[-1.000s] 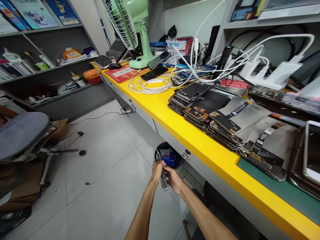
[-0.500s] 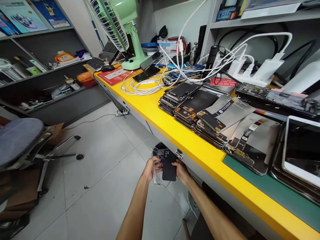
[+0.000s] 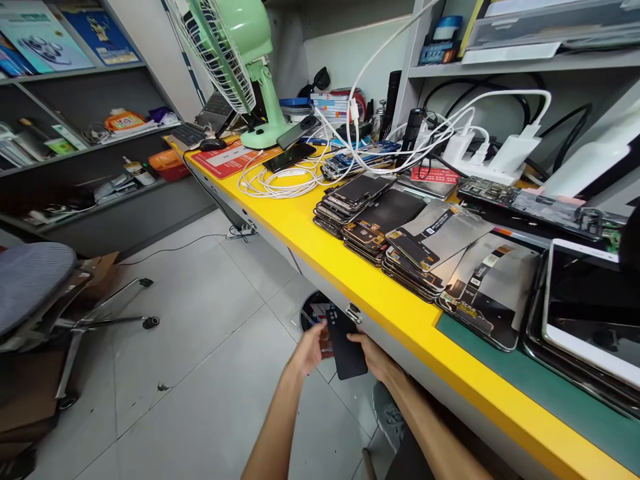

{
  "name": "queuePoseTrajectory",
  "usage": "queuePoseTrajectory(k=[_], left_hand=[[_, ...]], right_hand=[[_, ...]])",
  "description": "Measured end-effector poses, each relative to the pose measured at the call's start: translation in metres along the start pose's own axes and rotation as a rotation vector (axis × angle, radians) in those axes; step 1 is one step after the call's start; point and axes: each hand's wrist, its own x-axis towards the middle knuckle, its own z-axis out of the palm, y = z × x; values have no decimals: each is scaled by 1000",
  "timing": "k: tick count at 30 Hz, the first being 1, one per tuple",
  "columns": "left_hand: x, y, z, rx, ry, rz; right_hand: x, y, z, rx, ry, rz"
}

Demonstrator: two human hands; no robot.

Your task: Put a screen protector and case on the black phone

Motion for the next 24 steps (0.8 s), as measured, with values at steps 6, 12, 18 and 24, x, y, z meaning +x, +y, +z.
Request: queuePoseTrajectory(k=[6,12,18,24], left_hand=[[-29,-56,33,-163,-37,128],[-36,-60,31,-155,1,249],[-45,-67,22,-85,8,238],[-62,-90,25,-93,-7,217]], right_hand=[[-6,15,17,-66,56,55],[-8,22,18,-110,148,98],[-15,20,11,-30,89,173],[-40,21,-4,70,-2,309]])
